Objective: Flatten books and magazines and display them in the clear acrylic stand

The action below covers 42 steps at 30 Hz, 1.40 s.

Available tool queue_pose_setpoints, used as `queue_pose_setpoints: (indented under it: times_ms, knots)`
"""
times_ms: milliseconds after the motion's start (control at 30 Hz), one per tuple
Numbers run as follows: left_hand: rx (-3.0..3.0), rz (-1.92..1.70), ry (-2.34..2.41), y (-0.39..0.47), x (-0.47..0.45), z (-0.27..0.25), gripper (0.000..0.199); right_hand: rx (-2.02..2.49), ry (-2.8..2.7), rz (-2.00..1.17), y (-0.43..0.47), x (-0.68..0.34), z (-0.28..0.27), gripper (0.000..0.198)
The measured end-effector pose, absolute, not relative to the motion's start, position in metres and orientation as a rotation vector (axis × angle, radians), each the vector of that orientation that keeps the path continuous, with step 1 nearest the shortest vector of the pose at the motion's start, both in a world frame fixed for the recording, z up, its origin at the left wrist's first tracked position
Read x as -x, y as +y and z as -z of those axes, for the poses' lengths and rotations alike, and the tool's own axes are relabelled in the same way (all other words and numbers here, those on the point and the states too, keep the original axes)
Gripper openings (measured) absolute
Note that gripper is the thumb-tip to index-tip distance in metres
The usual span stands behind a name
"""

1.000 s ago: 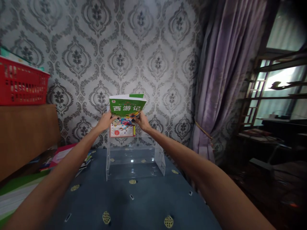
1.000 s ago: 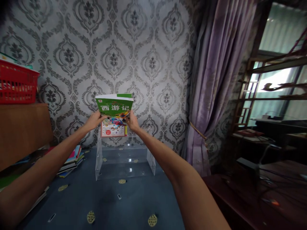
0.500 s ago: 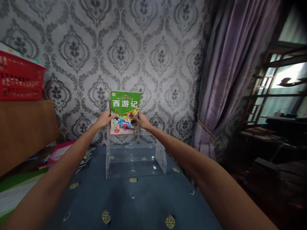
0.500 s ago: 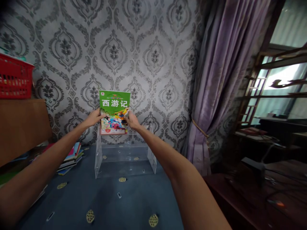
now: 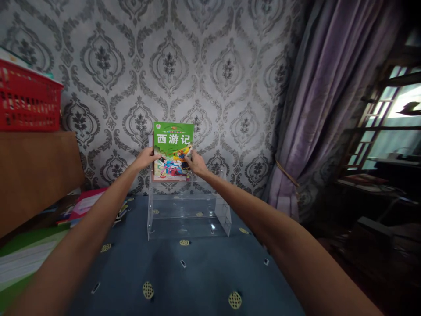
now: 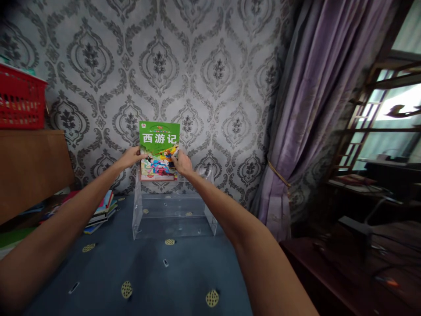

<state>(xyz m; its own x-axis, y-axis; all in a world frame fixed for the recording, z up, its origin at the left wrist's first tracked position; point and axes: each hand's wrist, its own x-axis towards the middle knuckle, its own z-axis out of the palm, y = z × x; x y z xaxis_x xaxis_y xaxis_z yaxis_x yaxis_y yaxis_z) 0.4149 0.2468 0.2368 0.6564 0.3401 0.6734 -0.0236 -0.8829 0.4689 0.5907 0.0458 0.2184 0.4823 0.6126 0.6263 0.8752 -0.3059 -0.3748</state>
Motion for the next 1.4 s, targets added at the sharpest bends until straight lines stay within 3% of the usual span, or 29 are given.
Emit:
queue_pose_setpoints:
  times_ms: [267,533,900,1167,1400]
  knots:
    - [-2.472,-1.024,0.331,0.245,-0.411,-0.237,0.037,2.16,-1.198,0.452,0.037,-0.578,-0.228,0.039]
    - [-2.579,-1.066,0.519,0.232,-0.397,-0.232,0.032,2.201,-1.229,0.432,0.034,-0.572,-0.231,0.033]
    - [-2.693,-1.078,0.87,0.193,-0.398,-0.24,0.046,2.245,-1.251,0.393,0.029,-0.577,-0.234,0.027]
    - [-2.543,-1.189,0.815,0.193,-0.404,-0.241,0.058,2.234,-1.234,0.347,0.029,-0.579,-0.234,0.027]
    - [-2.489,-1.248,0.675,0.203,-0.407,-0.254,0.042,2.135,-1.142,0.363,0.026,-0.574,-0.237,0.051]
